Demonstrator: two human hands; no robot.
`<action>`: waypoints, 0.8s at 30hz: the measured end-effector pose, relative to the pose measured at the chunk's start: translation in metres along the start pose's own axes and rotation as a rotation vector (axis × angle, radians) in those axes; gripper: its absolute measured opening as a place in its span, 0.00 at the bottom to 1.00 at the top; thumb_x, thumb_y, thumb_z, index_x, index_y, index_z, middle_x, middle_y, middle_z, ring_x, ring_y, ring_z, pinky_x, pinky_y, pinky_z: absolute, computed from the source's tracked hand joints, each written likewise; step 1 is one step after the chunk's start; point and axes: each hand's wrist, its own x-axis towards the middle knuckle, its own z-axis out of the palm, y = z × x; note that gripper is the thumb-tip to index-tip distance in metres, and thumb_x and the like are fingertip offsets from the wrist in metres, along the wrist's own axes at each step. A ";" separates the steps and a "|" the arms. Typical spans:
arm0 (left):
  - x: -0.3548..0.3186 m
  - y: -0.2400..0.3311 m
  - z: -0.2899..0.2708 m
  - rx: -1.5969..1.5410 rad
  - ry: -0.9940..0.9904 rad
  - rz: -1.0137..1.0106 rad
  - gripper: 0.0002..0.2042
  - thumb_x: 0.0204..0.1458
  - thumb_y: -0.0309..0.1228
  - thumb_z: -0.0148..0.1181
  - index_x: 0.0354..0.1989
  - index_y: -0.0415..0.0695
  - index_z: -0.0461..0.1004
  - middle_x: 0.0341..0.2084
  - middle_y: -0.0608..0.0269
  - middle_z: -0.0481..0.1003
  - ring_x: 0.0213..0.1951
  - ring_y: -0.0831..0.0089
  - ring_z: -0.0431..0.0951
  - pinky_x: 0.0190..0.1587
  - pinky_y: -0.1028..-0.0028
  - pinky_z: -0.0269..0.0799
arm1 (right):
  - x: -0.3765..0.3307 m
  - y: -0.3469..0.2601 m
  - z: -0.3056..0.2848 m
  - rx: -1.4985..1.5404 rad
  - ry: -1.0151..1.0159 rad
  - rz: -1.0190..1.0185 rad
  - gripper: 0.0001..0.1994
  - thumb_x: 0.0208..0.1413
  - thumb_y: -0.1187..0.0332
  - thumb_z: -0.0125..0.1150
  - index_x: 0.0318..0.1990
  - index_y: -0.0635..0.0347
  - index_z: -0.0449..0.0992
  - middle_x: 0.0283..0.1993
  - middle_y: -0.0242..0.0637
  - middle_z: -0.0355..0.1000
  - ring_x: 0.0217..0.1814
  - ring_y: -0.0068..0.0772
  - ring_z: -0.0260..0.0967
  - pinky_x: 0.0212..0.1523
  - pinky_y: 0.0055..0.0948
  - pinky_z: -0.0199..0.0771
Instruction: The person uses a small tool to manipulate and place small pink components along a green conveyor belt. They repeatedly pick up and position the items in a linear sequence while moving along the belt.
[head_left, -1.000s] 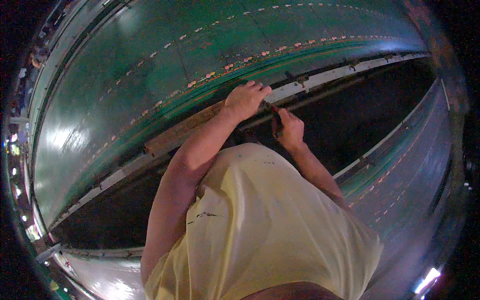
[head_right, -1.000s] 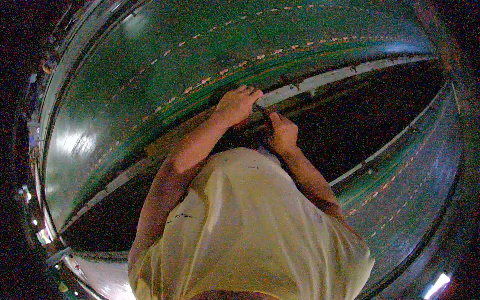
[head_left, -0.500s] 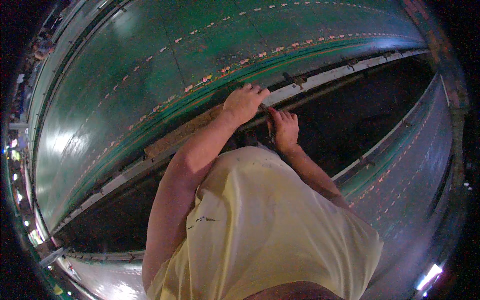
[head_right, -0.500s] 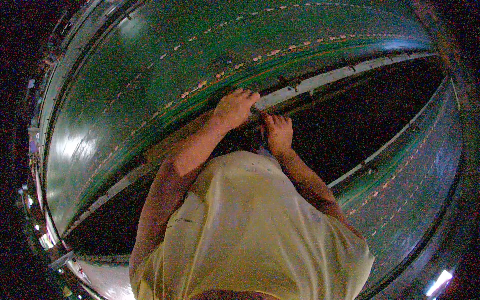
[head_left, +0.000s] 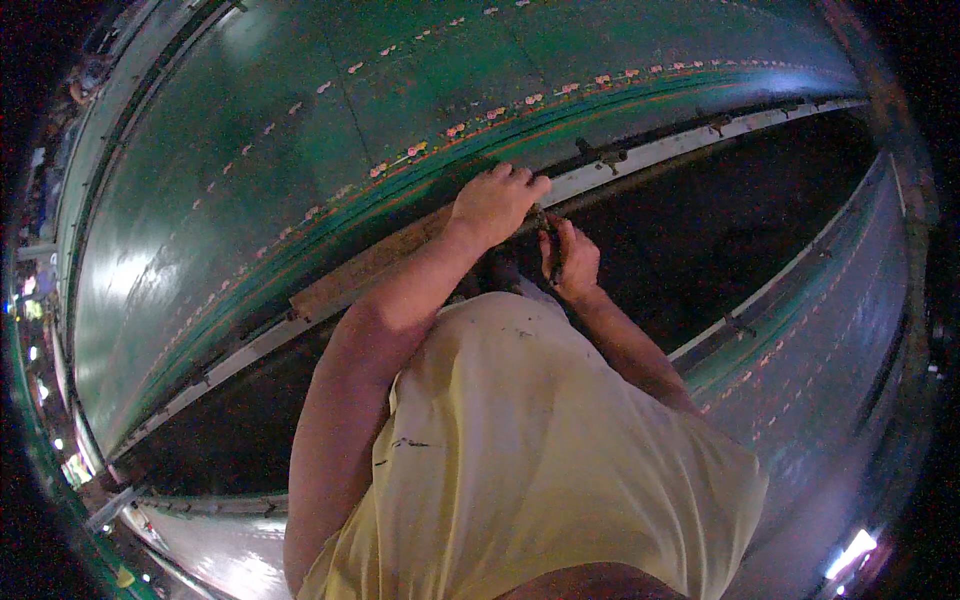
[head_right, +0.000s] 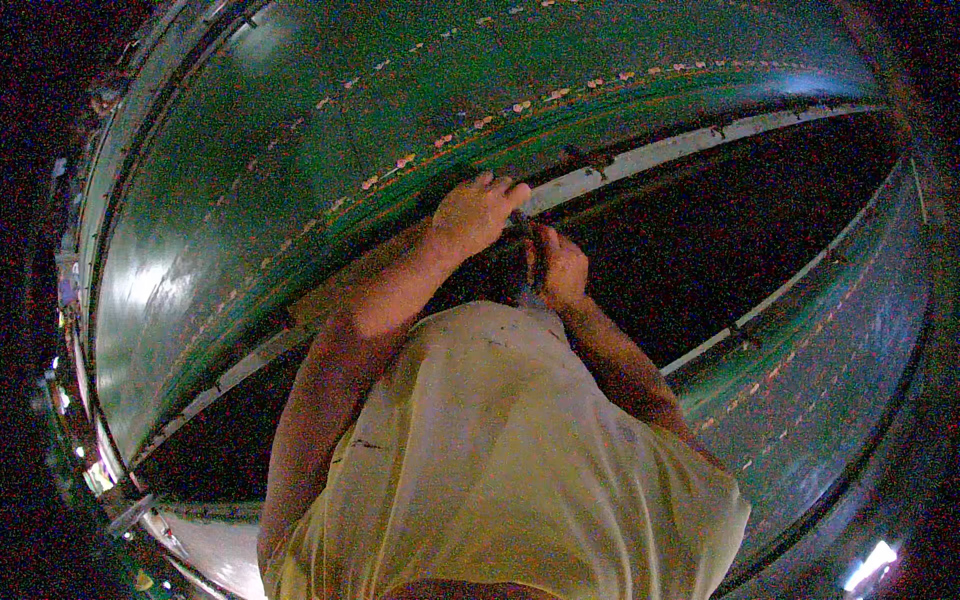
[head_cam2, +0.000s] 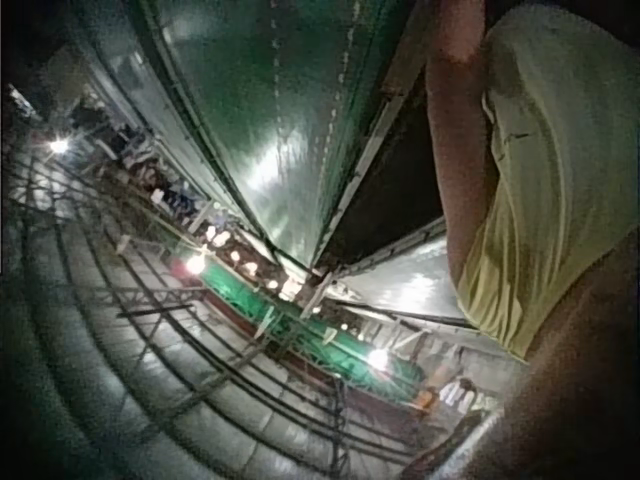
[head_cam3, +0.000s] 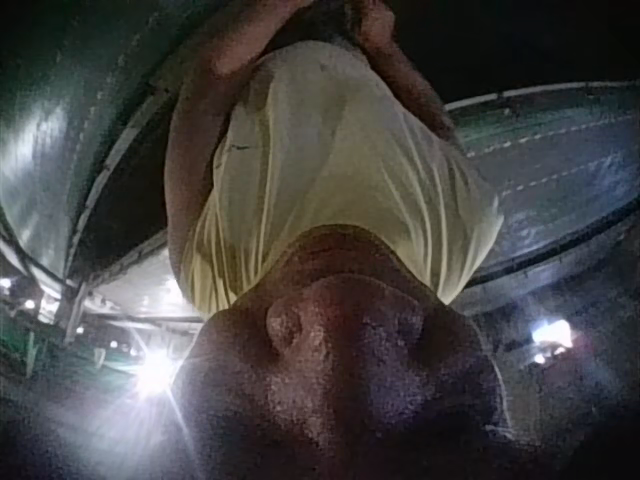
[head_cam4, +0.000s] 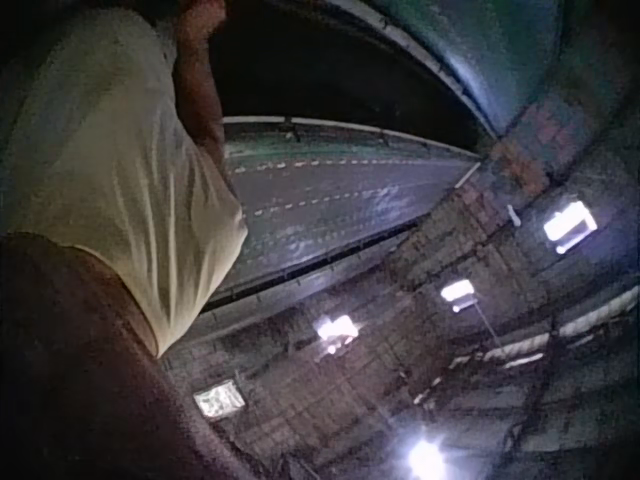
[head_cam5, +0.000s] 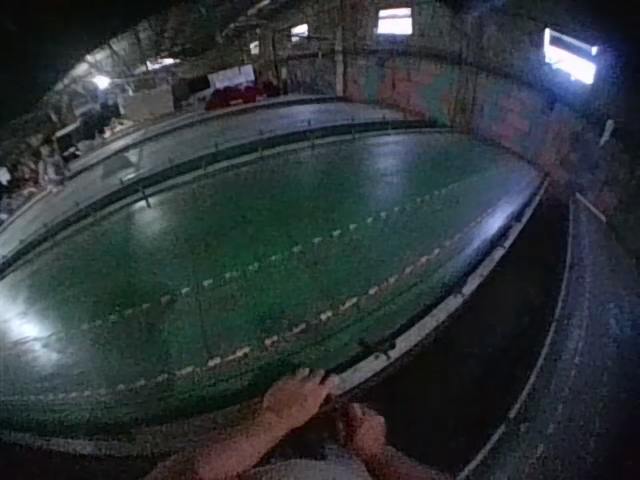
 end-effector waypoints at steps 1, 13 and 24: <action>0.001 -0.002 0.000 -0.009 -0.012 -0.007 0.16 0.61 0.30 0.59 0.57 0.51 0.73 0.51 0.56 0.80 0.59 0.50 0.80 0.52 0.54 0.86 | -0.001 -0.009 0.001 0.155 -0.052 0.138 0.15 0.68 0.65 0.65 0.59 0.55 0.79 0.37 0.39 0.78 0.36 0.43 0.75 0.39 0.37 0.75; -0.002 -0.003 0.004 -0.024 -0.042 -0.003 0.18 0.60 0.29 0.62 0.58 0.49 0.73 0.51 0.56 0.80 0.58 0.52 0.81 0.54 0.55 0.85 | 0.003 -0.008 -0.017 1.812 -0.440 1.179 0.13 0.76 0.58 0.56 0.53 0.56 0.79 0.23 0.28 0.64 0.20 0.24 0.58 0.23 0.26 0.61; 0.000 -0.003 -0.002 -0.007 -0.057 -0.015 0.19 0.59 0.27 0.63 0.59 0.49 0.72 0.53 0.56 0.80 0.58 0.51 0.80 0.53 0.54 0.85 | 0.013 -0.023 -0.039 -0.039 -0.207 0.107 0.15 0.64 0.67 0.67 0.56 0.58 0.80 0.44 0.51 0.84 0.44 0.59 0.83 0.42 0.51 0.83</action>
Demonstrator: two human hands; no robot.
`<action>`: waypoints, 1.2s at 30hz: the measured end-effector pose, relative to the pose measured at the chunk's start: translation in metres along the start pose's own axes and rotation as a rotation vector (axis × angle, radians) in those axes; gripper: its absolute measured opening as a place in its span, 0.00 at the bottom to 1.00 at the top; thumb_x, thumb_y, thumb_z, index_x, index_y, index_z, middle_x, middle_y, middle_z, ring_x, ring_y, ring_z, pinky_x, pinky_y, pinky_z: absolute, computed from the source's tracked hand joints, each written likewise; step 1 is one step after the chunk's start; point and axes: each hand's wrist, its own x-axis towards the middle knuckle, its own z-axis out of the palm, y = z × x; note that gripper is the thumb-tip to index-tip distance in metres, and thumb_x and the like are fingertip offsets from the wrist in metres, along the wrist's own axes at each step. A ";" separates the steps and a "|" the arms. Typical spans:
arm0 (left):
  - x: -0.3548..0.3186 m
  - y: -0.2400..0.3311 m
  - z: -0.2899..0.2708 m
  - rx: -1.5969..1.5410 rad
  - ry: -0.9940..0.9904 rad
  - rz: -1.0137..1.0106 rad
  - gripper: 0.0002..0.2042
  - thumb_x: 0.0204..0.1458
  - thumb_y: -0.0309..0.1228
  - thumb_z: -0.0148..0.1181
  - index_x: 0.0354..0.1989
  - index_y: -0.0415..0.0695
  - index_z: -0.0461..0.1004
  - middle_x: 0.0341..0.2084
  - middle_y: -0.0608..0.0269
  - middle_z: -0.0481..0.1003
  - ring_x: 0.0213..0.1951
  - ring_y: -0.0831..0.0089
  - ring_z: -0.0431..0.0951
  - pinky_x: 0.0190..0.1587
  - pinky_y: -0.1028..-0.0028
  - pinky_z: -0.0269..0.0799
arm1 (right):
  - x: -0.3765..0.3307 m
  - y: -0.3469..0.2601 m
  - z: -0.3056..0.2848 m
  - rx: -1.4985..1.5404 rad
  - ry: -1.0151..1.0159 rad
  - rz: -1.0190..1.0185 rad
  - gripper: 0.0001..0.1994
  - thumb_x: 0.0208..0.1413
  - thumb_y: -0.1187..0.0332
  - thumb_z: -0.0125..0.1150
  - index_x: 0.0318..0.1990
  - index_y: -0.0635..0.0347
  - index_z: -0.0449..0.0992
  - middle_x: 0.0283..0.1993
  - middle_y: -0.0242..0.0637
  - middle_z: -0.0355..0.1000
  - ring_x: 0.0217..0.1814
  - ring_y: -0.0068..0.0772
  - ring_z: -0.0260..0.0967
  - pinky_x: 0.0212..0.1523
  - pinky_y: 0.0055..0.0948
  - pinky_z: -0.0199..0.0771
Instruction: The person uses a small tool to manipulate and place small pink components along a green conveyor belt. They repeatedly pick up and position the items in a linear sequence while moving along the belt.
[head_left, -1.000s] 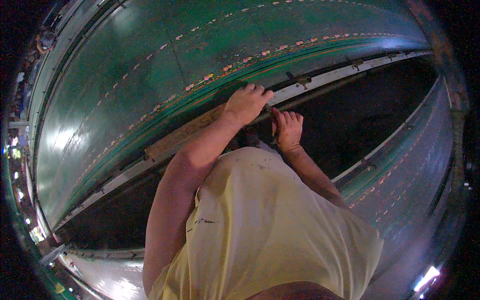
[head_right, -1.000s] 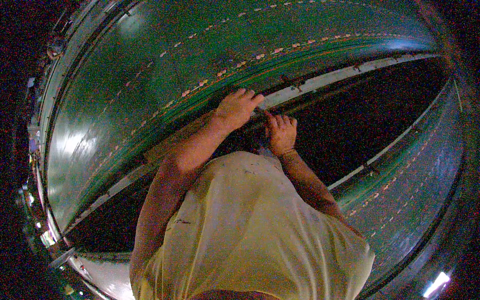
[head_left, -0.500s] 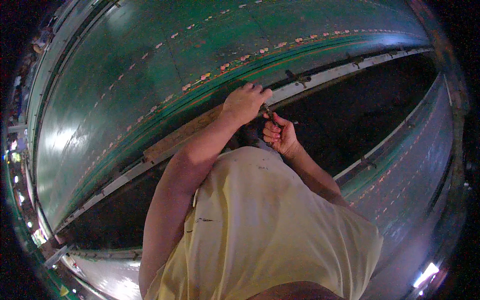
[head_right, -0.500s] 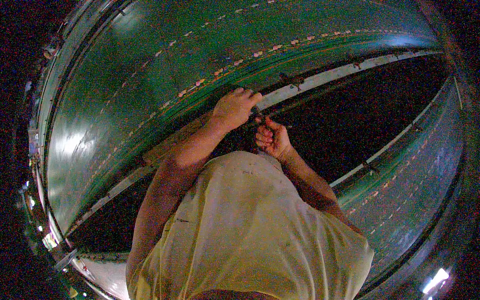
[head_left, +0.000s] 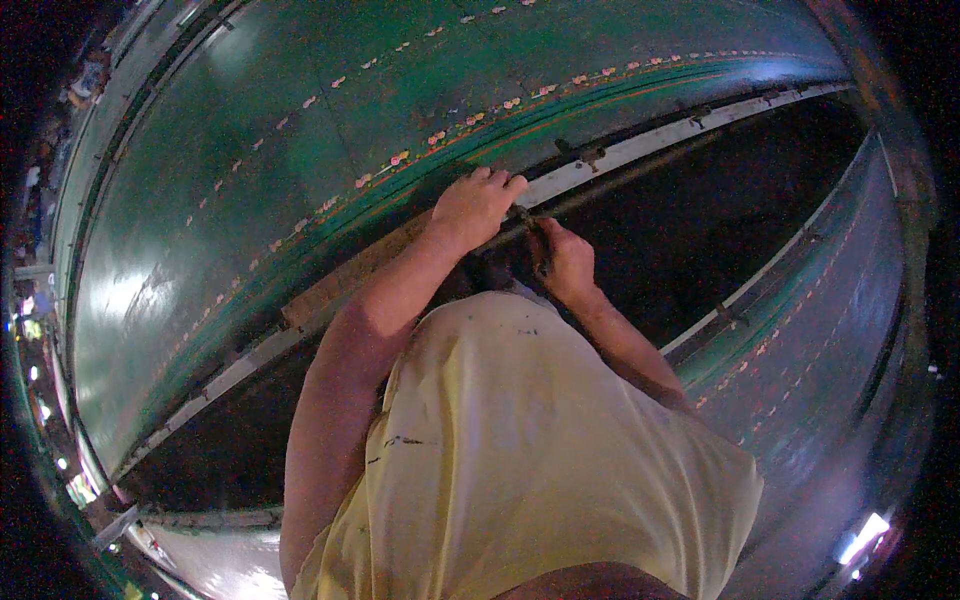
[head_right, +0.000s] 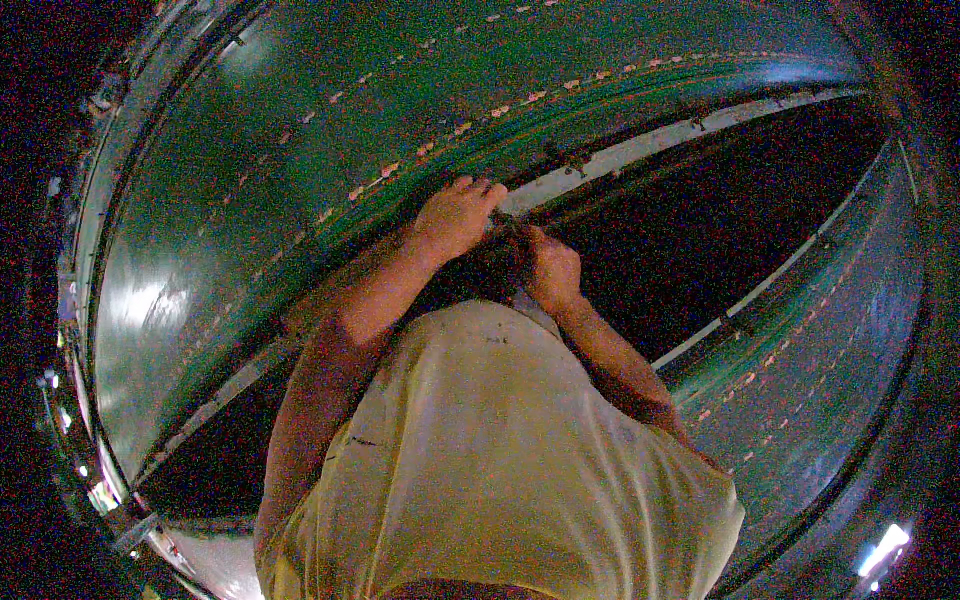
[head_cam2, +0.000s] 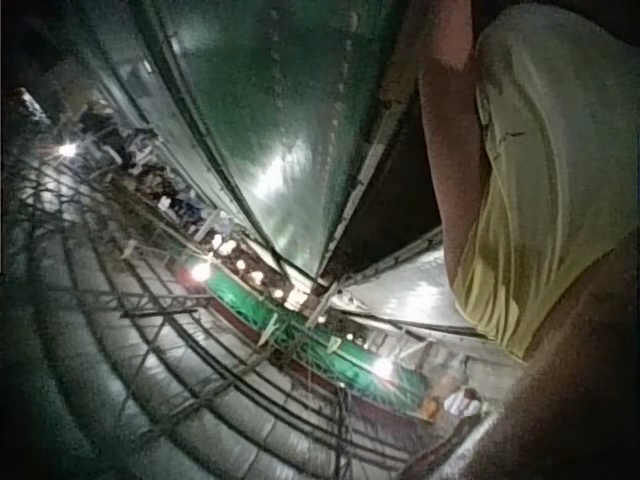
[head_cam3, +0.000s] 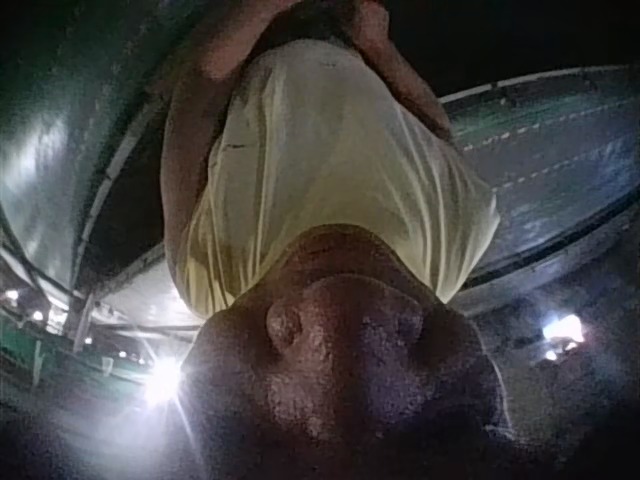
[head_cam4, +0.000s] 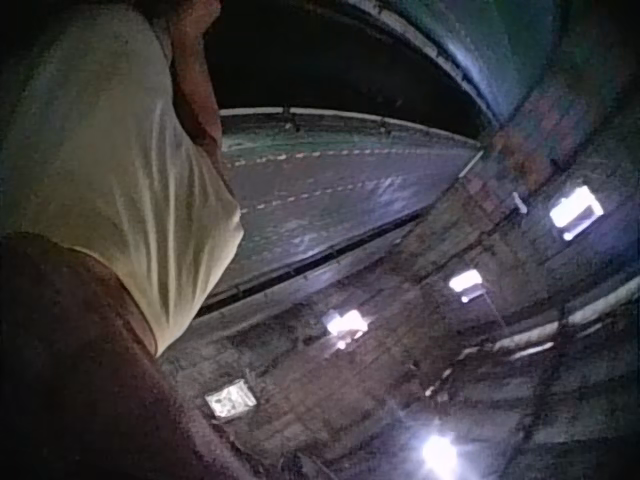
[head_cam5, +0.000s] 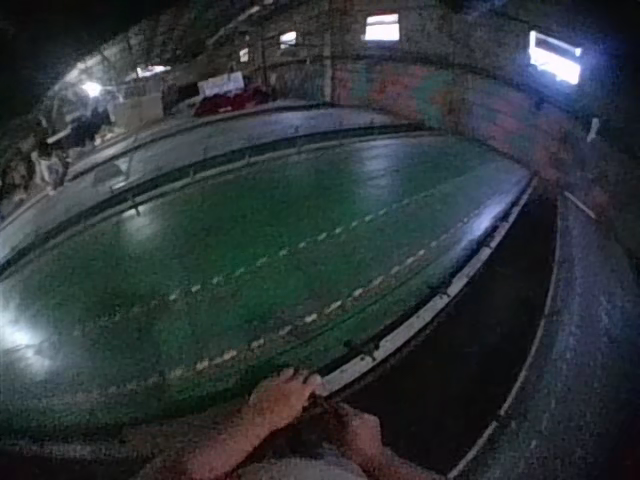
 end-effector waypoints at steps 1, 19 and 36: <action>0.002 0.000 -0.001 0.002 -0.021 0.002 0.20 0.58 0.27 0.64 0.60 0.49 0.72 0.53 0.56 0.80 0.58 0.51 0.80 0.54 0.53 0.85 | 0.002 0.006 0.005 -0.047 0.001 -0.018 0.14 0.65 0.66 0.67 0.56 0.57 0.80 0.42 0.51 0.83 0.43 0.60 0.82 0.41 0.51 0.82; 0.001 0.002 -0.003 -0.035 -0.060 -0.025 0.22 0.55 0.28 0.67 0.59 0.49 0.72 0.52 0.55 0.80 0.59 0.51 0.79 0.55 0.53 0.84 | -0.011 0.038 0.078 1.354 -0.298 0.719 0.19 0.75 0.47 0.58 0.51 0.52 0.83 0.25 0.28 0.71 0.26 0.32 0.70 0.30 0.40 0.68; -0.004 0.001 0.001 -0.024 0.064 -0.005 0.22 0.54 0.25 0.66 0.58 0.47 0.71 0.50 0.56 0.80 0.57 0.52 0.80 0.53 0.53 0.84 | -0.002 0.004 0.008 0.181 -0.095 0.087 0.21 0.64 0.64 0.66 0.64 0.54 0.78 0.44 0.55 0.85 0.47 0.58 0.85 0.48 0.53 0.85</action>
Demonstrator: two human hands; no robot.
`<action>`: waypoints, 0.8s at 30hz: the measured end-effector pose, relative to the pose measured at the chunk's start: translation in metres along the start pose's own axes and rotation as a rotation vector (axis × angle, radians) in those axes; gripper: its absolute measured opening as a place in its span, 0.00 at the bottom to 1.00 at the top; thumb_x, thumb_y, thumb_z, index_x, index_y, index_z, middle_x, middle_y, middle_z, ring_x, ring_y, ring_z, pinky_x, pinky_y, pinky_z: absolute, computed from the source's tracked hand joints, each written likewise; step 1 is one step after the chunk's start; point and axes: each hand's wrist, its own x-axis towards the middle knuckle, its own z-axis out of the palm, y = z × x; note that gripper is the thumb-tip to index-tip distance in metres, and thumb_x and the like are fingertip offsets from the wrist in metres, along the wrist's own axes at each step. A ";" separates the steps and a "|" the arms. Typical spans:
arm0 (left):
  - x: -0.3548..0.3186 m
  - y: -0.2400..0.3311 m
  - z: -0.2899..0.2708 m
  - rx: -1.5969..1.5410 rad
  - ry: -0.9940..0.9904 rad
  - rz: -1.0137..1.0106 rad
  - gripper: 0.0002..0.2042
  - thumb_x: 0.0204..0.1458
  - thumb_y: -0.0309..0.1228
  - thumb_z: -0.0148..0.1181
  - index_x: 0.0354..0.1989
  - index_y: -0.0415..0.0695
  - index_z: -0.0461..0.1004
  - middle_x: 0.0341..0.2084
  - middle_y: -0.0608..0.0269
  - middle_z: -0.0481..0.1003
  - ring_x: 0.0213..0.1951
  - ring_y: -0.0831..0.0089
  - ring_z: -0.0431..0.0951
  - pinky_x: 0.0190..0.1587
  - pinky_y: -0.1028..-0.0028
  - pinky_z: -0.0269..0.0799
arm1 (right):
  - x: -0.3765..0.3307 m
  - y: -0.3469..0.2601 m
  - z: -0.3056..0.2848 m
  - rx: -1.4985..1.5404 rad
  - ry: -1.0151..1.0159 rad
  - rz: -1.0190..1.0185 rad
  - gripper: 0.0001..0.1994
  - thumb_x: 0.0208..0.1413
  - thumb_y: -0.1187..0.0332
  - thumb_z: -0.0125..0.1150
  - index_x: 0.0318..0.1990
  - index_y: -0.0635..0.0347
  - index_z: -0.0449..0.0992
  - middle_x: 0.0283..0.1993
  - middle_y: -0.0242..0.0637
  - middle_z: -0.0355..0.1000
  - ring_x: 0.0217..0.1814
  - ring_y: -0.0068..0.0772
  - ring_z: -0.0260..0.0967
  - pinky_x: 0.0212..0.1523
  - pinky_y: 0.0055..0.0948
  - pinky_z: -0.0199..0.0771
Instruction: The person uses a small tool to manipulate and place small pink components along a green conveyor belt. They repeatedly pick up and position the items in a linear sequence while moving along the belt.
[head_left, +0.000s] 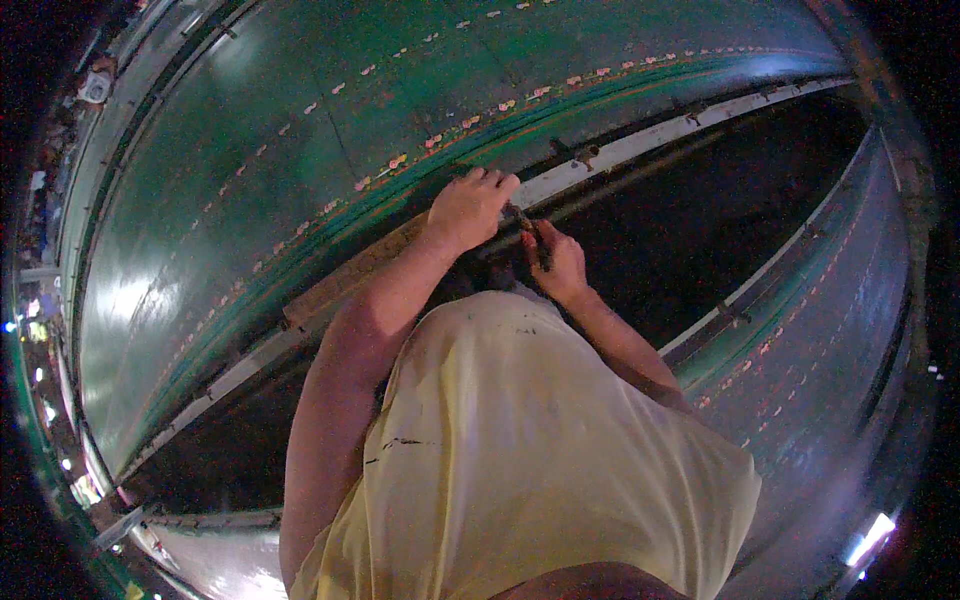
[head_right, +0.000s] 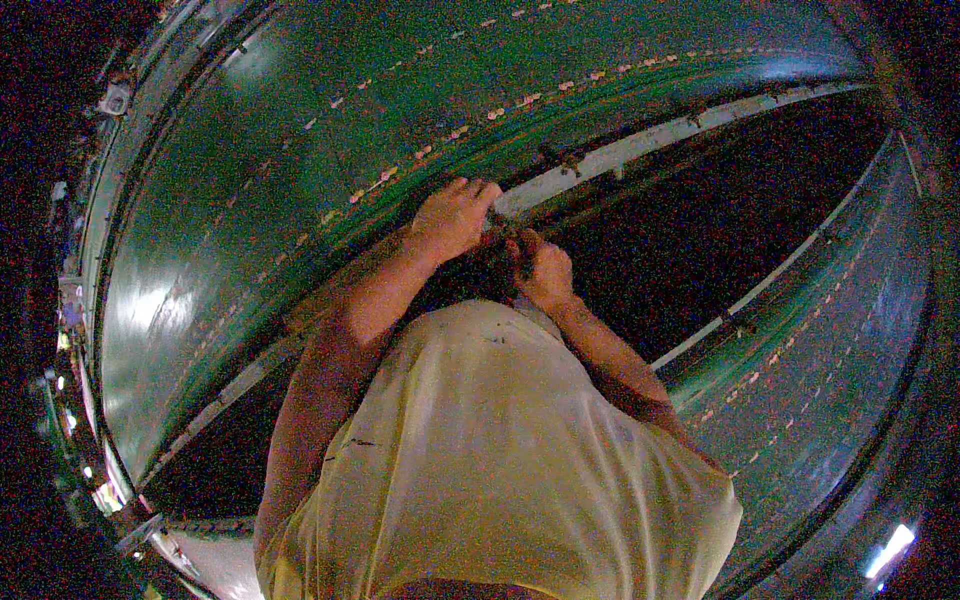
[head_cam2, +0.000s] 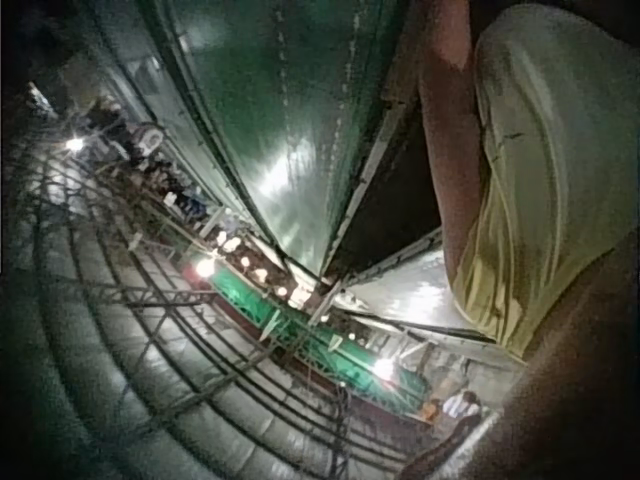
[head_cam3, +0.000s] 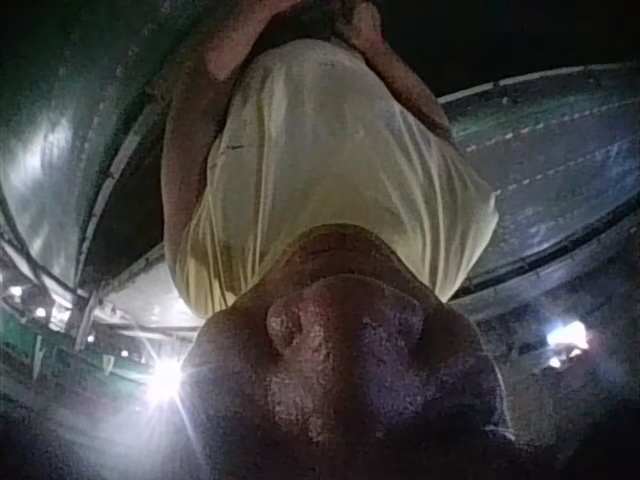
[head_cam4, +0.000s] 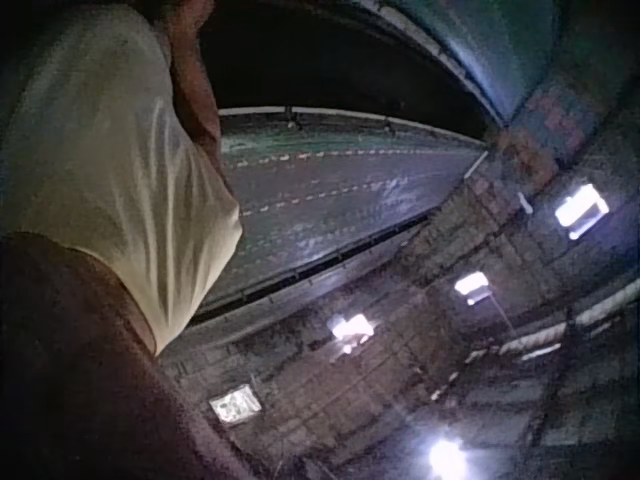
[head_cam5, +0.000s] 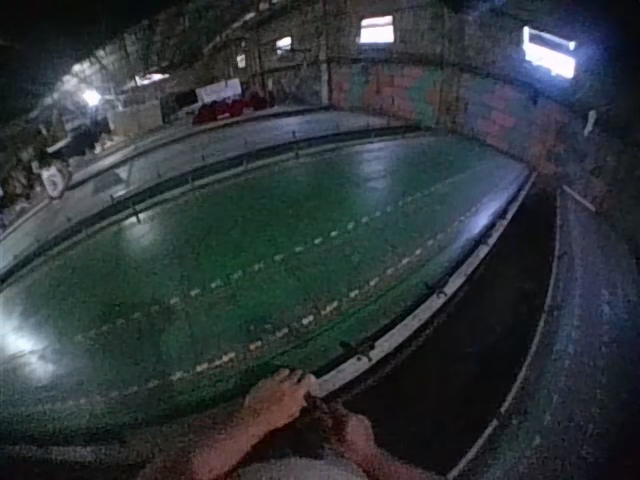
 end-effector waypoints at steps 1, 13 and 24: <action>0.001 0.002 0.000 0.006 -0.005 -0.009 0.22 0.54 0.25 0.66 0.58 0.47 0.70 0.49 0.56 0.80 0.57 0.52 0.80 0.52 0.53 0.84 | 0.002 -0.005 -0.004 -0.086 -0.052 0.057 0.23 0.62 0.65 0.67 0.65 0.53 0.77 0.45 0.55 0.85 0.48 0.60 0.85 0.48 0.55 0.85; 0.005 0.003 0.000 0.021 -0.035 -0.021 0.19 0.55 0.25 0.65 0.55 0.47 0.71 0.49 0.56 0.80 0.57 0.53 0.81 0.52 0.54 0.85 | 0.011 0.018 0.023 -0.382 0.395 -0.282 0.13 0.62 0.64 0.70 0.52 0.55 0.81 0.38 0.39 0.80 0.40 0.50 0.78 0.44 0.48 0.71; 0.008 -0.001 0.004 0.033 -0.005 0.018 0.16 0.57 0.28 0.65 0.53 0.46 0.71 0.44 0.56 0.81 0.53 0.53 0.82 0.51 0.54 0.85 | 0.009 0.037 0.071 0.155 0.477 -0.035 0.12 0.71 0.57 0.67 0.41 0.56 0.81 0.32 0.36 0.80 0.27 0.40 0.75 0.29 0.41 0.68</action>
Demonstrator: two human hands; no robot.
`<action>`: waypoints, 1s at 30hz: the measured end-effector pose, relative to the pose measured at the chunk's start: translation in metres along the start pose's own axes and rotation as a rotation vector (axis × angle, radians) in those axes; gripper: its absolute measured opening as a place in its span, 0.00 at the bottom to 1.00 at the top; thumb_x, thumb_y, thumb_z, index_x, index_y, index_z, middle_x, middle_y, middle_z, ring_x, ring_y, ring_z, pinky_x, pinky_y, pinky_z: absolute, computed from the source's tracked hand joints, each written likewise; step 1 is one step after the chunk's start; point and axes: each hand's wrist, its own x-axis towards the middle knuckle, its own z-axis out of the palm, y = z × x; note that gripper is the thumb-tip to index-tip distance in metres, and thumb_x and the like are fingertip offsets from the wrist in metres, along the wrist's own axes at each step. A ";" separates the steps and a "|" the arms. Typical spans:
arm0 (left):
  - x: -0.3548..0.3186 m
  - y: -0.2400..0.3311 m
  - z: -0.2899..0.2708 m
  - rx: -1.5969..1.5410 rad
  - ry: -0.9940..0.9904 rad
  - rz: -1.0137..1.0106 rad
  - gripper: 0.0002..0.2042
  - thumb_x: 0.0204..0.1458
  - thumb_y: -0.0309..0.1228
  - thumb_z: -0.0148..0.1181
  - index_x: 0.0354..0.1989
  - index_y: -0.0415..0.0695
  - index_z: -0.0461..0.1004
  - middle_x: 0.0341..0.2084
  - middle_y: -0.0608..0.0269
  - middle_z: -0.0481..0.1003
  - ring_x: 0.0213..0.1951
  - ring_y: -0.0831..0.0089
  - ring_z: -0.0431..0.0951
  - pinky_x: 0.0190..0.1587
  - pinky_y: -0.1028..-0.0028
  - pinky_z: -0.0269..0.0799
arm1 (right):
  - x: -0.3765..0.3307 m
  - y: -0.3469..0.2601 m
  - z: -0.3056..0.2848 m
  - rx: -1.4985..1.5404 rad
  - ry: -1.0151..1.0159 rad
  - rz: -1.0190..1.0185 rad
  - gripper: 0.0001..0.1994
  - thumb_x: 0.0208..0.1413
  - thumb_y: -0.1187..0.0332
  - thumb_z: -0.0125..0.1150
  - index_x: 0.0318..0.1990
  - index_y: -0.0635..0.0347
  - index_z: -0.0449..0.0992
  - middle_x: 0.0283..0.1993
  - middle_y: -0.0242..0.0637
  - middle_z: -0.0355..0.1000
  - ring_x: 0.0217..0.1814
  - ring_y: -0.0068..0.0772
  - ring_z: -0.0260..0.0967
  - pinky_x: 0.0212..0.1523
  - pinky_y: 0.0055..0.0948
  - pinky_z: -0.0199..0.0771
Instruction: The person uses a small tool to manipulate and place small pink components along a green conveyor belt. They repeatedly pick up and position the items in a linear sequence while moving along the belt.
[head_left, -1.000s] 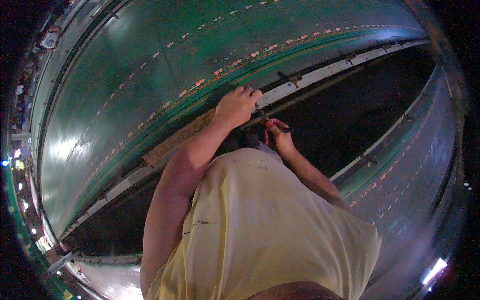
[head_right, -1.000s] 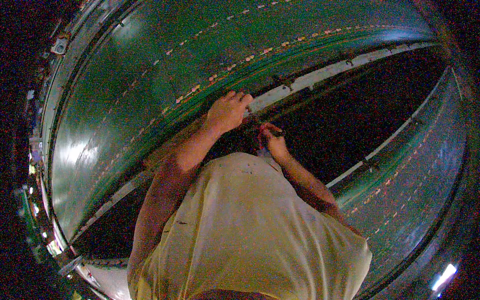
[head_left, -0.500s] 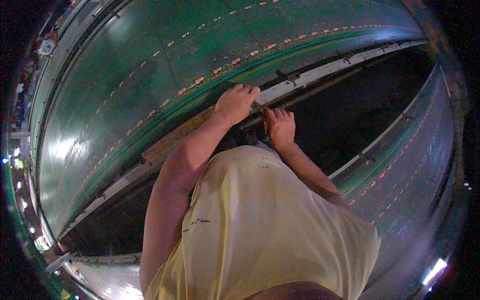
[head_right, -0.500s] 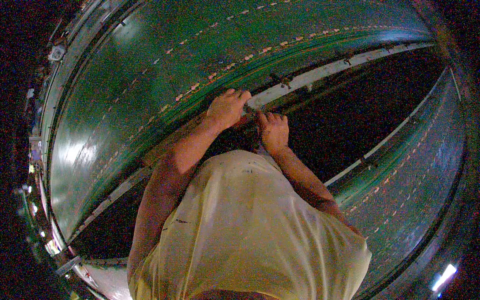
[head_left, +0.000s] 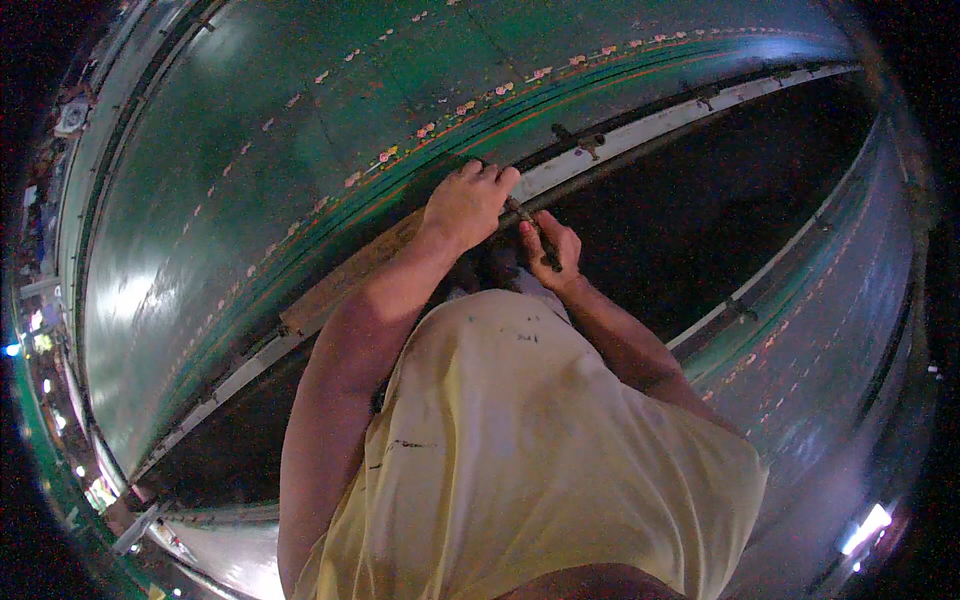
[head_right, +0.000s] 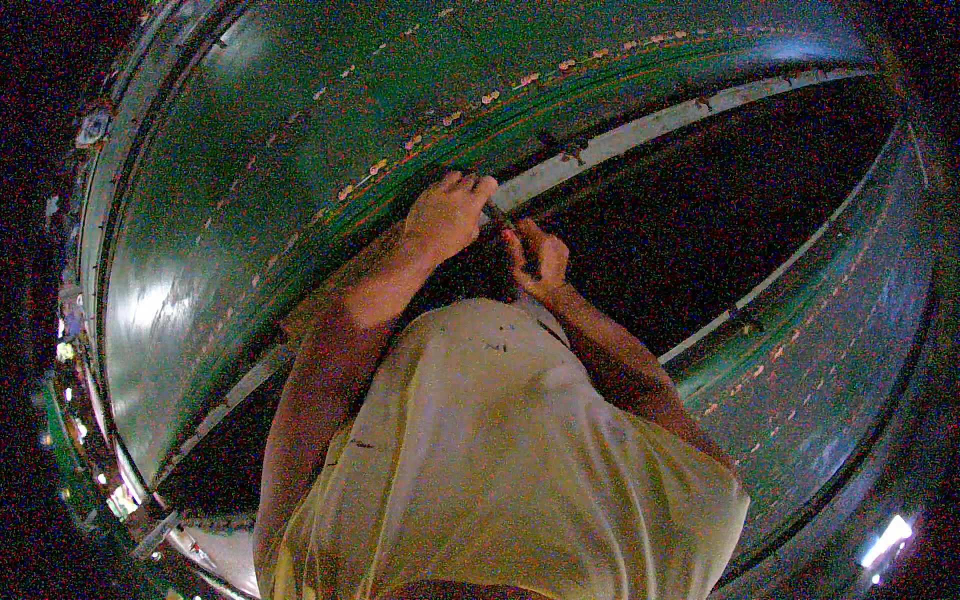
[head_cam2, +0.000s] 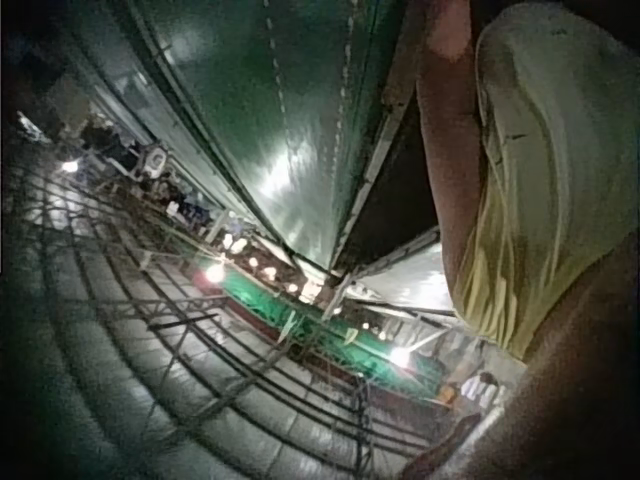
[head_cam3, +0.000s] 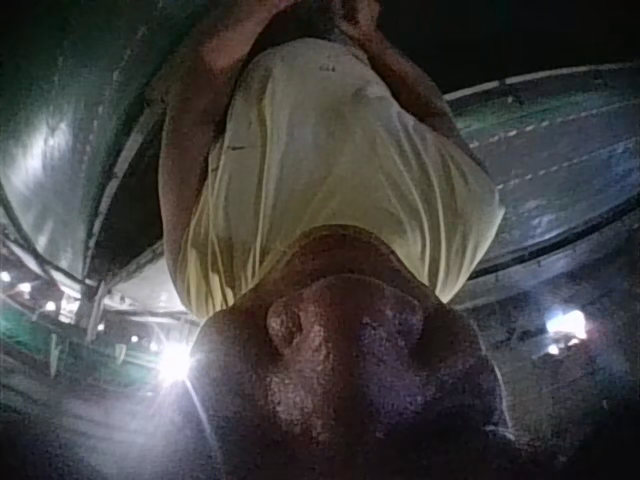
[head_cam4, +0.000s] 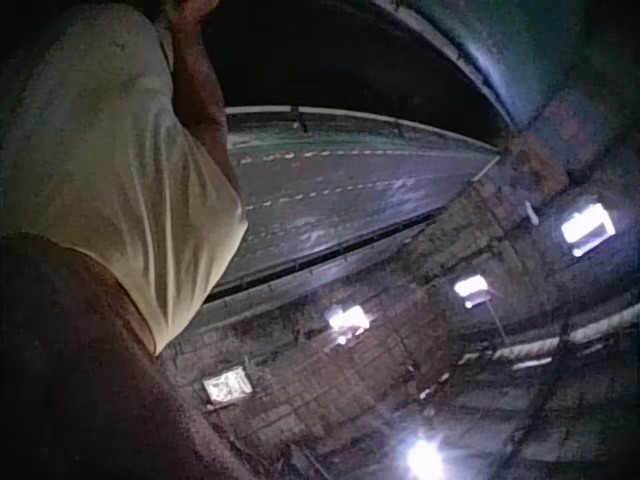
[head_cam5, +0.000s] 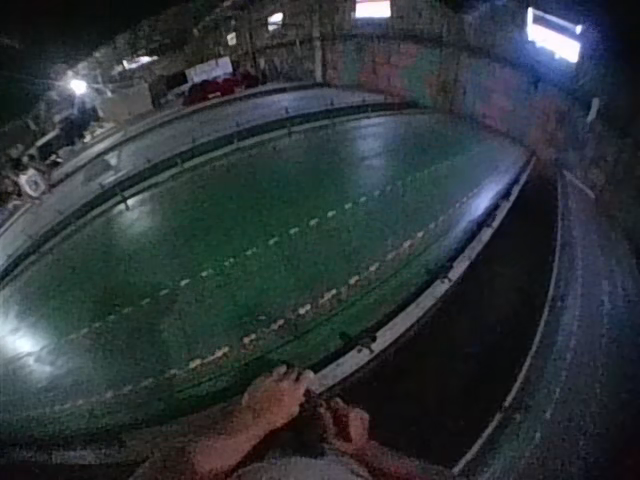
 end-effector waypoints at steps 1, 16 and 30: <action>-0.001 0.001 -0.002 -0.003 -0.007 -0.007 0.16 0.56 0.28 0.65 0.53 0.46 0.71 0.44 0.56 0.81 0.53 0.53 0.82 0.51 0.54 0.85 | -0.001 0.000 0.003 0.177 0.001 0.130 0.12 0.71 0.57 0.67 0.40 0.56 0.80 0.31 0.35 0.79 0.25 0.36 0.72 0.25 0.38 0.66; -0.002 0.002 0.000 0.004 -0.020 -0.016 0.16 0.53 0.25 0.64 0.51 0.46 0.72 0.45 0.56 0.81 0.52 0.53 0.82 0.49 0.54 0.84 | 0.024 -0.014 -0.037 1.708 -0.670 1.308 0.11 0.76 0.59 0.56 0.45 0.56 0.78 0.24 0.29 0.65 0.20 0.28 0.58 0.23 0.29 0.57; -0.015 -0.004 -0.041 -0.201 -0.210 -0.361 0.25 0.52 0.43 0.77 0.51 0.40 0.77 0.42 0.43 0.84 0.46 0.42 0.86 0.49 0.47 0.82 | 0.043 0.057 -0.062 0.341 -0.231 0.483 0.10 0.73 0.61 0.64 0.46 0.57 0.78 0.29 0.26 0.71 0.26 0.19 0.64 0.27 0.25 0.64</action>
